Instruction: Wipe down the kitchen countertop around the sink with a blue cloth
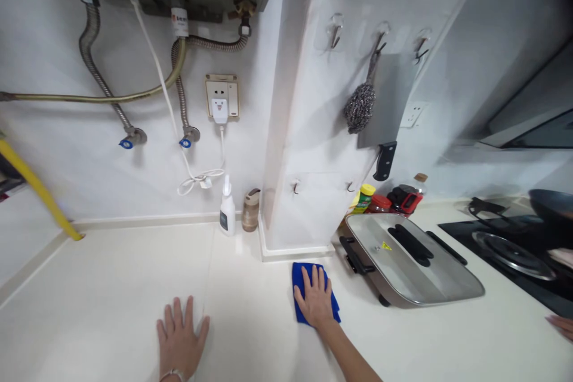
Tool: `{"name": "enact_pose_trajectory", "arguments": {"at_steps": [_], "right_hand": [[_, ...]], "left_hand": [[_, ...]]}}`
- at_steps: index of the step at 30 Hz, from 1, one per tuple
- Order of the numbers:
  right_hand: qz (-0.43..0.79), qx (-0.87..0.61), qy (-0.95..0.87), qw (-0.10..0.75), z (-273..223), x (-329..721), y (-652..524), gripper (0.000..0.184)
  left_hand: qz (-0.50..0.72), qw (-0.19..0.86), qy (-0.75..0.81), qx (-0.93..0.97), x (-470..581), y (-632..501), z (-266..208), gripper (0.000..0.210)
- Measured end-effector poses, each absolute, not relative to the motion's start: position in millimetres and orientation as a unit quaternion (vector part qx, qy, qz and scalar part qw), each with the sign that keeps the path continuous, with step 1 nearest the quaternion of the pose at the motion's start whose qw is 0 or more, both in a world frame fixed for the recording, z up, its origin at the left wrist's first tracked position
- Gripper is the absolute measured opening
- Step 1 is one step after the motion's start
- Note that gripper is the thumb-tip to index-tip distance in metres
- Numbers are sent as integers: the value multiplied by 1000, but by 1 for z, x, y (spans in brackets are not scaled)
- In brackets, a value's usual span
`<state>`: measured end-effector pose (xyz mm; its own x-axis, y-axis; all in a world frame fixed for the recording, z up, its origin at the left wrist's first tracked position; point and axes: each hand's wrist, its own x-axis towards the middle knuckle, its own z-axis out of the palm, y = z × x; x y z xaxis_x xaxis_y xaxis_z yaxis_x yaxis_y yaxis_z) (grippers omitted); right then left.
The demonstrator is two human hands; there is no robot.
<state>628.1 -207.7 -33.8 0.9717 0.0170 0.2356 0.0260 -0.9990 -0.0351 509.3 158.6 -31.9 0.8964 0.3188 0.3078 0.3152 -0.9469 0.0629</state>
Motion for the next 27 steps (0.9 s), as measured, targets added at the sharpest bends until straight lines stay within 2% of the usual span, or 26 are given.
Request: {"name": "enact_pose_trajectory", "arguments": {"at_steps": [6, 12, 16, 21, 23, 27], "right_hand": [[-96, -994, -38, 31, -27, 657, -224, 65], [-99, -993, 2, 67, -24, 661, -238, 53], [-108, -990, 65, 67, -26, 657, -222, 63], [-100, -989, 107, 14, -25, 648, -192, 78], [-110, -989, 95, 14, -23, 646, -190, 73], [-161, -983, 25, 84, -20, 649, -196, 57]], "left_hand": [[180, 38, 155, 971, 510, 157, -30, 71], [167, 40, 161, 972, 511, 161, -36, 72], [158, 32, 175, 971, 513, 162, -39, 74], [155, 19, 180, 971, 514, 164, -40, 75], [148, 16, 186, 971, 514, 165, -38, 75], [128, 26, 182, 975, 513, 165, -31, 76]]}}
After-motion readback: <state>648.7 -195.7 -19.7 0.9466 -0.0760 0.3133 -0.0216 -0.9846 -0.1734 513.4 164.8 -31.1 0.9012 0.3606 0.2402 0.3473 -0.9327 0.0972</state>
